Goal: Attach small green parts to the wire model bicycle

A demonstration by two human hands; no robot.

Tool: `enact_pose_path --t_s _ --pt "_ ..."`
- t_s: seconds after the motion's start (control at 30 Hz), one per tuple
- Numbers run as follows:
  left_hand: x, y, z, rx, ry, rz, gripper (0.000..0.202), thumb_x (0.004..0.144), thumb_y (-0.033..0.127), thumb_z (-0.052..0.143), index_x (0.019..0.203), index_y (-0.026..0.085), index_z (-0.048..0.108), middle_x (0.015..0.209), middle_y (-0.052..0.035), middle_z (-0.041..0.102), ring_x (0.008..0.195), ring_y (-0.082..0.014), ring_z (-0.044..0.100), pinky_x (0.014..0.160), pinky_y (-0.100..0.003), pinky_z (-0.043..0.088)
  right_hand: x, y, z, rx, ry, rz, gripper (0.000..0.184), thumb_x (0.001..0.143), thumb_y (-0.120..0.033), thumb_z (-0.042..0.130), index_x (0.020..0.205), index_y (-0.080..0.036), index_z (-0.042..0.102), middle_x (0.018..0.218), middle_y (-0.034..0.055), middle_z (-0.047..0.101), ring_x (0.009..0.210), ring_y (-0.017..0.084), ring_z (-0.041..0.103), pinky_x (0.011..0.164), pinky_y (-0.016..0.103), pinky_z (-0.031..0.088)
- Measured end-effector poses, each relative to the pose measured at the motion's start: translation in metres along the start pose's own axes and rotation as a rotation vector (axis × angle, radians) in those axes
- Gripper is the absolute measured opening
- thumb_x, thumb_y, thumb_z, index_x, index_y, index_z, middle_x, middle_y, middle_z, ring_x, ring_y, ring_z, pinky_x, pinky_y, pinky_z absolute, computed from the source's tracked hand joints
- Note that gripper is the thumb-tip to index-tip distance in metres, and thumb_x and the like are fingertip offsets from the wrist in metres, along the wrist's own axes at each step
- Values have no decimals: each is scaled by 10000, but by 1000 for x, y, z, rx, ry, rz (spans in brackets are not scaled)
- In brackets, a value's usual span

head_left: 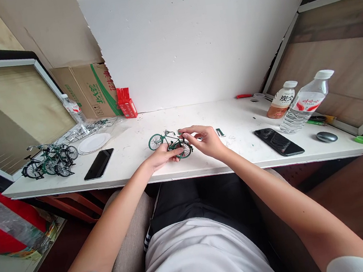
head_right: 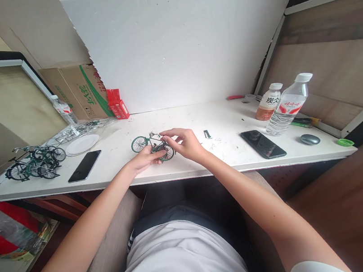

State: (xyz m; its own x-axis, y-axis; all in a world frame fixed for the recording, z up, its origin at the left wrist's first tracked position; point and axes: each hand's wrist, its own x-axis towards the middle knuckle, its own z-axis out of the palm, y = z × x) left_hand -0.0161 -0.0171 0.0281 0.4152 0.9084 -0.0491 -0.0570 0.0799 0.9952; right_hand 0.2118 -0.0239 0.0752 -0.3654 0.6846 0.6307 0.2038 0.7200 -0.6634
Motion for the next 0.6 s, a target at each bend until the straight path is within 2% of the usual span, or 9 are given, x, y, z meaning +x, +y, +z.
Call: enact_pose_path --t_s 0.1,0.23,0.4,0.5,0.6 --pt "-1 2 2 31 -10 18 547 750 456 961 1094 146 671 937 -39 700 736 -124 612 711 -307 497 0 1 1 16 34 5 355 996 -563 716 1100 -247 841 1160 80 825 1027 246 786 757 327 660" --pt "-1 3 2 55 -8 41 535 756 468 953 1084 148 676 910 -41 693 765 -144 636 699 -301 509 -1 3 2 33 46 -5 335 949 -554 784 1000 -225 816 1027 78 819 974 236 782 730 317 656" --pt "1 -1 1 41 4 30 493 760 457 955 1030 147 683 910 -54 705 753 -146 639 706 -310 520 -2 6 3 -37 80 -124 320 980 -518 763 1138 -248 830 979 64 805 855 194 754 709 317 655" --pt "1 -1 1 24 12 24 488 773 435 948 1079 148 699 953 -66 722 784 -158 652 740 -329 533 -2 6 3 -96 90 -188 292 1032 -481 699 1159 -263 846 1058 71 824 920 206 765 717 322 659" --pt "1 0 2 -11 34 22 484 781 404 941 1122 149 712 997 -75 733 817 -167 663 775 -341 545 -2 8 3 -111 82 -171 299 1058 -462 659 1193 -268 842 1130 66 833 979 218 782 737 327 666"
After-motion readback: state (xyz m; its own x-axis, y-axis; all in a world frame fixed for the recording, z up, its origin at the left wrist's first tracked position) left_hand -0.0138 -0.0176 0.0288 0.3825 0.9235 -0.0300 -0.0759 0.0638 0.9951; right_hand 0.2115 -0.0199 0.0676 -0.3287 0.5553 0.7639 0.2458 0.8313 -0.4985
